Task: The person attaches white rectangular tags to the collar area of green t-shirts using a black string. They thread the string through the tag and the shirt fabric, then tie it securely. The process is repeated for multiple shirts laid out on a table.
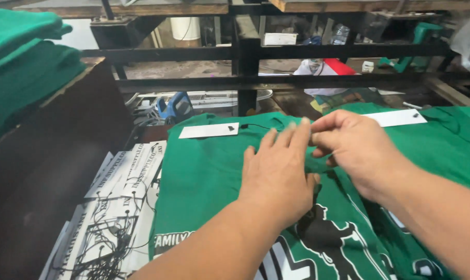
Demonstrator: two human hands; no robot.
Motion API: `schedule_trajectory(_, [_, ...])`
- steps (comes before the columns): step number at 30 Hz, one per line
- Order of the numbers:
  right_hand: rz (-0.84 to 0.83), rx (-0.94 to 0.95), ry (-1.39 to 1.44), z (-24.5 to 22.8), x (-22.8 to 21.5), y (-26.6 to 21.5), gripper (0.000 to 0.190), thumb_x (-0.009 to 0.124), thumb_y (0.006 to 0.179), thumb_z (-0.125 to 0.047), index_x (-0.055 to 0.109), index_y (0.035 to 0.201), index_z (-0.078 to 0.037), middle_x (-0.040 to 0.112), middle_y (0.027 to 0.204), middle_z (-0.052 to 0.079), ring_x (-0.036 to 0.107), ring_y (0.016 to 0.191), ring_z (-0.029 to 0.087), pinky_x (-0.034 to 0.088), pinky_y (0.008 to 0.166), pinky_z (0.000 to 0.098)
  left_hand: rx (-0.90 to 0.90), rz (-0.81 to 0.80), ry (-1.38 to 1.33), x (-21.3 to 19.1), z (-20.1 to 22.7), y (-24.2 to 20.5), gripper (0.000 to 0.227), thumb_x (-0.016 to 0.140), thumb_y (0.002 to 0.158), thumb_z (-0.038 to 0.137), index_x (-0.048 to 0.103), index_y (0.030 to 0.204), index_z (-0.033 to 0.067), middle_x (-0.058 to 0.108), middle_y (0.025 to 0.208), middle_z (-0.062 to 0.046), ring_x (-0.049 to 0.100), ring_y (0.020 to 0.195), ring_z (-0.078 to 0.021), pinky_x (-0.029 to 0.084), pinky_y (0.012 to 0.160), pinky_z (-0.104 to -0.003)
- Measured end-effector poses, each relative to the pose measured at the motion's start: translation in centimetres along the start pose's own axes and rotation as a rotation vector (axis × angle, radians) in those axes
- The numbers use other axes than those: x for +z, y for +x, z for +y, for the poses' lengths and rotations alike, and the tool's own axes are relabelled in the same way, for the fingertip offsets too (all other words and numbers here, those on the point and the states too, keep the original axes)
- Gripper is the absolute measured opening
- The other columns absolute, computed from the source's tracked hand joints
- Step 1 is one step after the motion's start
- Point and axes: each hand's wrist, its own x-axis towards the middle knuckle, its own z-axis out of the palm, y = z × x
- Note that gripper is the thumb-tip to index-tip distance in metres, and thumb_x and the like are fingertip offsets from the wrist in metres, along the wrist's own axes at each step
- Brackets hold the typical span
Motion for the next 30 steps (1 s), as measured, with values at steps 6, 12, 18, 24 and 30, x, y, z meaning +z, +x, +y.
schedule_trajectory(6, [-0.077, 0.085, 0.022, 1.4, -1.3, -1.1, 0.008, 0.065, 0.091, 0.005, 0.068, 0.096, 0.0, 0.064, 0.075, 0.014, 0.059, 0.064, 0.023, 0.046, 0.057, 0.0339, 0.094, -0.017, 0.072, 1.4, 0.1, -1.7, 0.06, 0.069, 0.089, 0.034, 0.05, 0.141, 0.0119, 0.072, 0.114, -0.011, 0.061, 0.11, -0.0393, 0.039, 0.091, -0.056])
schedule_trajectory(12, [0.041, 0.162, 0.05, 1.4, -3.0, -2.2, 0.015, 0.062, 0.091, 0.005, 0.067, 0.105, 0.001, 0.075, 0.094, 0.019, 0.065, 0.076, 0.024, 0.046, 0.063, 0.033, 0.263, 0.108, 0.09, 3.4, -0.4, -3.9, 0.02, 0.068, 0.093, 0.028, 0.066, 0.09, 0.0081, 0.066, 0.091, -0.016, 0.06, 0.084, -0.0393, 0.045, 0.081, -0.051])
schedule_trajectory(18, [0.036, 0.194, 0.045, 1.2, -3.6, -3.1, 0.01, 0.062, 0.092, 0.003, 0.065, 0.101, 0.001, 0.072, 0.093, 0.019, 0.064, 0.076, 0.024, 0.047, 0.063, 0.0334, 0.306, 0.278, -0.039, 3.9, 2.2, -5.9, 0.032, 0.069, 0.083, 0.032, 0.068, 0.081, 0.0001, 0.063, 0.075, -0.017, 0.061, 0.077, -0.0387, 0.05, 0.066, -0.051])
schedule_trajectory(24, [0.02, 0.157, -0.527, 1.7, -3.7, -3.7, 0.021, 0.072, 0.087, -0.023, 0.077, 0.106, -0.015, 0.072, 0.08, 0.005, 0.057, 0.071, 0.019, 0.045, 0.069, 0.0354, 0.08, -0.28, 0.069, 1.4, 5.5, -6.2, 0.117, 0.066, 0.077, 0.081, 0.046, 0.143, -0.0134, 0.048, 0.139, -0.032, 0.037, 0.134, -0.0449, 0.029, 0.109, -0.057])
schedule_trajectory(30, [-0.235, 0.338, -0.903, -2.5, -4.9, -6.2, 0.026, 0.07, 0.089, -0.038, 0.071, 0.102, -0.016, 0.071, 0.075, 0.012, 0.058, 0.062, 0.023, 0.048, 0.054, 0.0337, 0.143, -0.134, 0.073, 4.0, 3.5, -6.4, 0.11, 0.091, 0.071, 0.062, 0.045, 0.143, -0.0081, 0.046, 0.147, -0.027, 0.035, 0.144, -0.0424, 0.029, 0.113, -0.056])
